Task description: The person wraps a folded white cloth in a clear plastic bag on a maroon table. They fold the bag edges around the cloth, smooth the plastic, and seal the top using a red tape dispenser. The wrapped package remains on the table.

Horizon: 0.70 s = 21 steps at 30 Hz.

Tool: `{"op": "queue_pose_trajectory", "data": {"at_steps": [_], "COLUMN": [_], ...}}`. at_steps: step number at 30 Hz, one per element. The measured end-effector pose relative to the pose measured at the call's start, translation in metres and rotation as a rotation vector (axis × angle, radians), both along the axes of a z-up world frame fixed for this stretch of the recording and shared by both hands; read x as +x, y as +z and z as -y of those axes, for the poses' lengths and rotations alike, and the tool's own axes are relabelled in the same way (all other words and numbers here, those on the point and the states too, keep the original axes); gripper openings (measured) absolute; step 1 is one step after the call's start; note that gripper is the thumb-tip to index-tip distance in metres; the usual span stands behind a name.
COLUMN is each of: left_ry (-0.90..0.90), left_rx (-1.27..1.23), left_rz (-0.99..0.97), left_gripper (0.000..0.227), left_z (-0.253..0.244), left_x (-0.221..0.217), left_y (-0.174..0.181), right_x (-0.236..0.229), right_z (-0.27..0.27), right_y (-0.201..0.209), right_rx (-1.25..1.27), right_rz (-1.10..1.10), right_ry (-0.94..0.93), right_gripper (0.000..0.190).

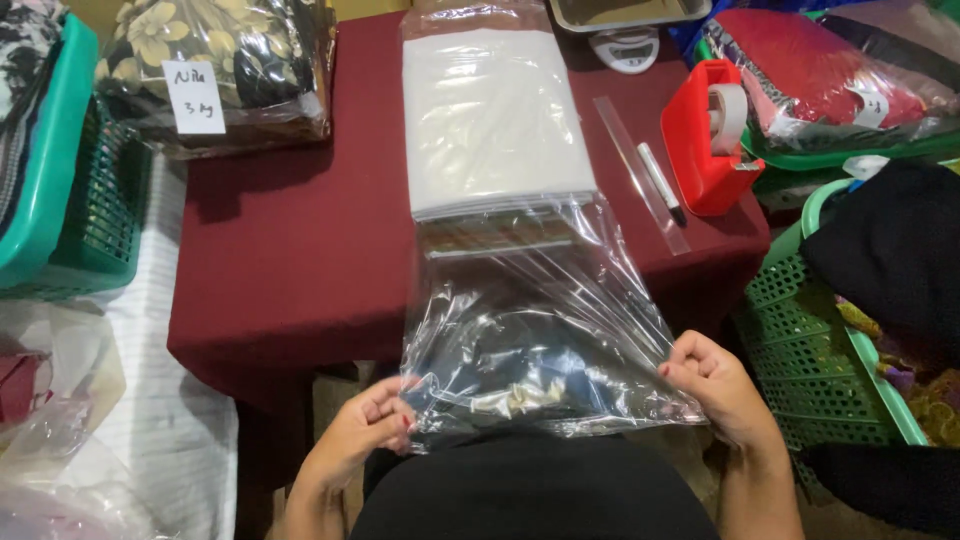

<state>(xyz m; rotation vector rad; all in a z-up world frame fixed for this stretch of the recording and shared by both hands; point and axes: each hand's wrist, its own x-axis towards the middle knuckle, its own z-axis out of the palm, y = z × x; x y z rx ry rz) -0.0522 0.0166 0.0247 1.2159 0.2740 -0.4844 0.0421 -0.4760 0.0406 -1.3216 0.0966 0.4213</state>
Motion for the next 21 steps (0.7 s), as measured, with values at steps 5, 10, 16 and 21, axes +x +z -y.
{"op": "queue_pose_trajectory", "data": {"at_steps": [5, 10, 16, 21], "left_ry": [-0.055, 0.033, 0.157, 0.063], "left_rx": [0.065, 0.436, 0.916, 0.703], "left_rz": [0.005, 0.075, 0.294, 0.326], "left_gripper": [0.053, 0.049, 0.043, 0.029], "left_z": [-0.015, -0.011, 0.027, -0.025], "left_x": [-0.010, 0.029, 0.092, 0.105], "left_y": [-0.025, -0.002, 0.048, -0.040], "right_x": [-0.005, 0.024, 0.065, 0.071], "right_z": [0.029, -0.011, -0.054, -0.022], "right_y": [-0.015, 0.026, 0.031, 0.016], "right_rx": [-0.011, 0.325, -0.204, -0.128], "right_rz": [0.099, 0.261, 0.117, 0.246], "right_ry": [0.060, 0.088, -0.027, 0.068], "right_gripper": [0.024, 0.021, 0.029, 0.037]}}
